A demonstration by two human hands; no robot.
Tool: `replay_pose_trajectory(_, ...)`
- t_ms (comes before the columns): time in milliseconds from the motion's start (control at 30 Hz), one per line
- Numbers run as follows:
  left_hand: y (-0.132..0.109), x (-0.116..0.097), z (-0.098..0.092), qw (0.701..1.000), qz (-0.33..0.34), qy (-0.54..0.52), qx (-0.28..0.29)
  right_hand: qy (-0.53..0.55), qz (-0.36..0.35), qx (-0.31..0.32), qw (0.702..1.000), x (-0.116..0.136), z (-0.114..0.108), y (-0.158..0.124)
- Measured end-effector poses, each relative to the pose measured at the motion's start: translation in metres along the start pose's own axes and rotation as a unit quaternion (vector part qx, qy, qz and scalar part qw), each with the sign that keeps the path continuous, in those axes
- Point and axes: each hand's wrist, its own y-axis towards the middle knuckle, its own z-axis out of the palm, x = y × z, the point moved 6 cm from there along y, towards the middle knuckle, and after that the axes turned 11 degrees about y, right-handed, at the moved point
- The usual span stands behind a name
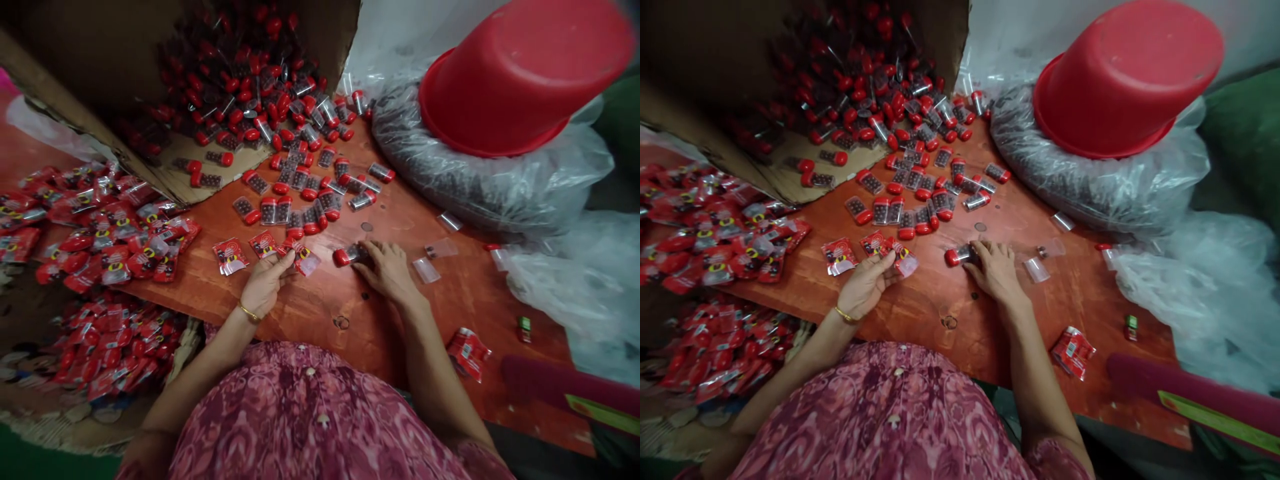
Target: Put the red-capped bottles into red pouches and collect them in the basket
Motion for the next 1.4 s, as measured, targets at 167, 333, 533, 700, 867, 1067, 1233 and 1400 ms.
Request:
replay_pose_trajectory(167,-0.001,-0.002,-0.001,1.000,-0.001,0.009,0.002,0.002,-0.022,0.001,1.000,0.017,0.006,-0.004)
replay_pose_trajectory(333,0.000,-0.005,-0.008,1.000,0.004,-0.001,-0.020,0.021,-0.035,0.032,0.999,0.020,0.003,-0.002)
replay_pose_trajectory(533,0.003,-0.001,-0.010,1.000,0.008,0.008,-0.025,0.148,-0.003,0.027,0.989,0.029,-0.004,-0.018)
replay_pose_trajectory(700,0.002,0.001,-0.004,0.999,0.018,0.023,-0.017,0.324,-0.029,-0.055,0.944,0.063,-0.023,-0.035)
replay_pose_trajectory(867,0.000,-0.001,0.000,0.998,0.046,0.031,0.003,0.369,-0.058,-0.032,0.927,0.087,-0.026,-0.032)
replay_pose_trajectory(1067,0.001,-0.005,-0.002,0.991,0.110,0.073,0.011,0.362,-0.053,-0.062,0.929,0.087,-0.022,-0.026)
replay_pose_trajectory(1233,-0.002,-0.004,0.007,0.996,0.091,0.006,0.022,0.358,-0.059,-0.088,0.928,0.091,-0.016,-0.026)
replay_pose_trajectory(1400,-0.006,0.004,0.019,0.998,0.068,0.005,0.015,0.321,-0.070,-0.167,0.930,0.100,-0.016,-0.028)
